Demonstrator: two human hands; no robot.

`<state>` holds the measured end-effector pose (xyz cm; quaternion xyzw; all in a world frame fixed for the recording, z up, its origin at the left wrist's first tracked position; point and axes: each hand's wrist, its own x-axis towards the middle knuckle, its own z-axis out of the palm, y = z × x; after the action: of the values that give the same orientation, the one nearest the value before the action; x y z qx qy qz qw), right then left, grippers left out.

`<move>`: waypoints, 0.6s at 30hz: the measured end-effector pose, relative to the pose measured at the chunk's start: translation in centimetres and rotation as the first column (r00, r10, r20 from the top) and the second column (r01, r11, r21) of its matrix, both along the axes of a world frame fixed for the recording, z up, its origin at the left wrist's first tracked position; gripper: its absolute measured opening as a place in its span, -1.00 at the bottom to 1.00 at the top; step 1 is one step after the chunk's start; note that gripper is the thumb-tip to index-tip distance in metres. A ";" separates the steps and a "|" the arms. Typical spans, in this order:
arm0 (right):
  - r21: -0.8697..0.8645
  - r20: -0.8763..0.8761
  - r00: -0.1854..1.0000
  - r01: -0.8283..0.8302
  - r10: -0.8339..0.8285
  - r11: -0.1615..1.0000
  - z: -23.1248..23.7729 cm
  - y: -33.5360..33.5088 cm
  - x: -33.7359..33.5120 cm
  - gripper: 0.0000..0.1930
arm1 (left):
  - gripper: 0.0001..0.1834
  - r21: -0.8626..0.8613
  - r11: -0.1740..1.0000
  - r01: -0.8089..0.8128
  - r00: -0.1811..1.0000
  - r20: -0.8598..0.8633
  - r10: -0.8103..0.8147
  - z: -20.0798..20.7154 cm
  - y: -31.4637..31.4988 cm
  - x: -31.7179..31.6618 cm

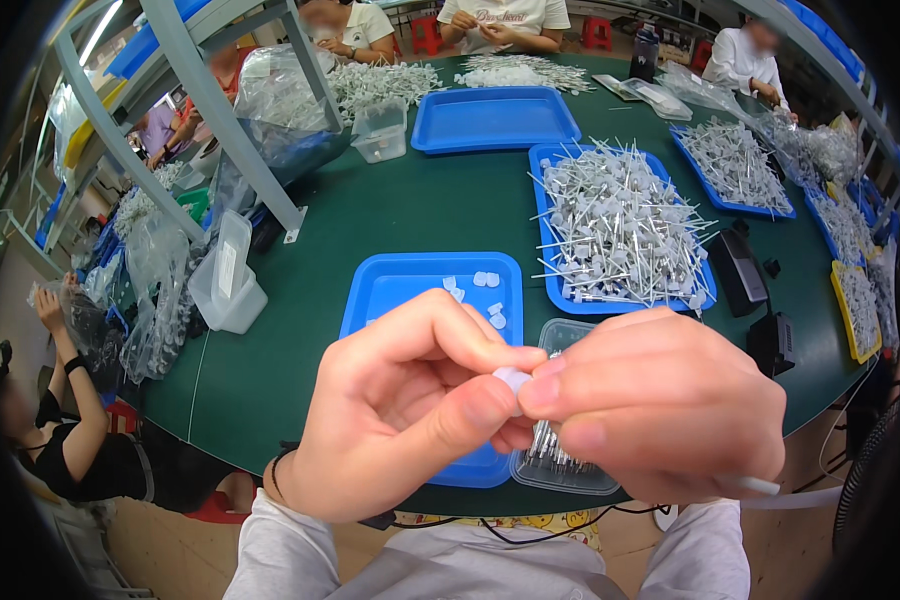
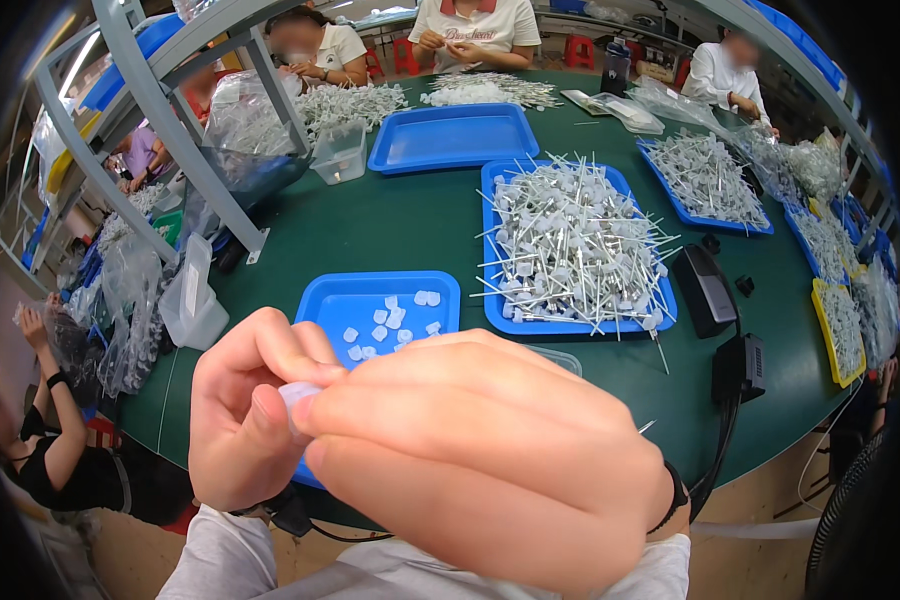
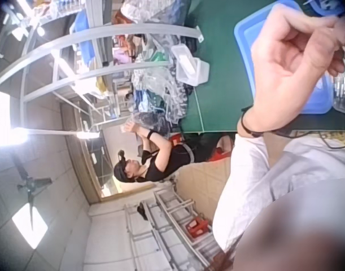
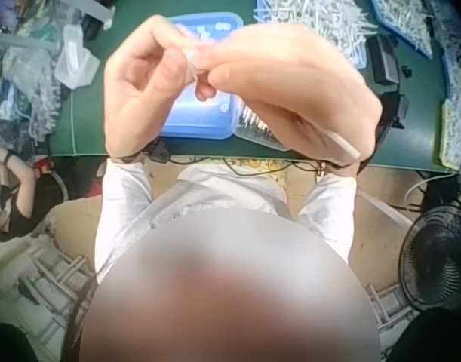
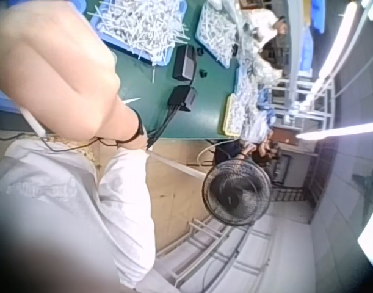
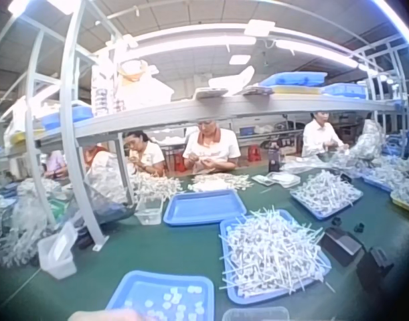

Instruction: The worker is assembling small white plastic components by inserting metal pins and wires using tweezers.

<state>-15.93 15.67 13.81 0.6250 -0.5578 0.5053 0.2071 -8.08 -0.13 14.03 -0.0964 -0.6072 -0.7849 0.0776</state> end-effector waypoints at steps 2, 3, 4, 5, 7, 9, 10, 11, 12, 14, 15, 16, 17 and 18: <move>-0.026 0.007 1.000 0.007 -0.007 1.000 -0.3 -0.1 -0.1 -0.80 | -0.81 0.048 0.992 0.118 0.989 -0.096 -0.113 -0.9 -1.1 -0.2; -0.035 0.013 1.000 0.000 0.000 0.999 -0.4 -0.2 -0.2 -0.79 | -0.81 0.055 0.992 0.113 0.990 -0.092 -0.108 -0.9 -1.2 -0.2; -0.038 0.020 1.000 -0.023 0.024 0.999 -0.4 -0.4 -0.4 -0.79 | -0.82 0.062 0.992 0.109 0.991 -0.088 -0.103 -0.9 -1.1 -0.2; -0.042 0.040 0.997 -0.068 0.070 0.997 -0.3 -0.5 -0.6 -0.78 | -0.82 0.070 0.992 0.107 0.991 -0.087 -0.101 -0.8 -1.1 -0.2; -0.055 0.095 0.978 -0.180 0.184 0.982 0.0 -0.6 -1.3 -0.77 | -0.80 0.044 0.990 0.133 0.987 -0.096 -0.128 -0.6 -1.0 -0.3; -0.102 0.289 0.926 -0.223 0.243 0.970 0.0 -0.6 -1.2 -0.77 | -0.79 0.000 0.991 0.133 0.986 -0.097 -0.133 -0.4 -1.1 -0.1; -0.131 0.440 0.869 -0.187 0.226 0.974 -0.1 -0.4 -0.6 -0.77 | -0.78 -0.029 0.991 0.129 0.987 -0.095 -0.131 -0.3 -1.1 0.1; -0.143 0.565 0.790 -0.189 0.236 0.972 -0.1 -0.5 -0.3 -0.78 | -0.76 -0.055 0.990 0.127 0.987 -0.092 -0.132 -0.5 -1.2 0.1; -0.167 0.680 0.689 -0.186 0.250 0.968 0.0 -0.5 -0.1 -0.79 | -0.76 -0.083 0.989 0.124 0.987 -0.095 -0.132 -0.4 -1.3 0.1; -0.219 0.844 0.452 -0.200 0.288 0.955 0.3 -0.3 0.3 -0.80 | -0.75 -0.137 0.983 0.123 0.985 -0.102 -0.138 -0.3 -1.4 0.1; -0.239 0.896 0.323 -0.225 0.304 0.945 0.5 -0.2 0.3 -0.80 | -0.76 -0.127 0.981 0.147 0.982 -0.101 -0.160 -0.3 -1.4 0.0; -0.250 0.899 0.308 -0.227 0.312 0.941 0.3 -0.3 0.2 -0.80 | -0.77 -0.117 0.978 0.171 0.978 -0.101 -0.183 -0.5 -1.4 -0.2; -0.249 0.904 0.294 -0.229 0.311 0.941 0.2 -0.3 0.2 -0.79 | -0.77 -0.111 0.977 0.185 0.976 -0.099 -0.196 -0.4 -1.5 0.0; -0.249 0.909 0.279 -0.231 0.309 0.941 0.1 -0.3 0.2 -0.79 | -0.78 -0.121 0.978 0.171 0.979 -0.092 -0.183 -0.2 -1.4 0.1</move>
<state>-15.75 15.34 13.94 0.2954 -0.4425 0.8177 -0.2200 -7.95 -1.55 13.81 -0.1947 -0.6344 -0.7473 0.0330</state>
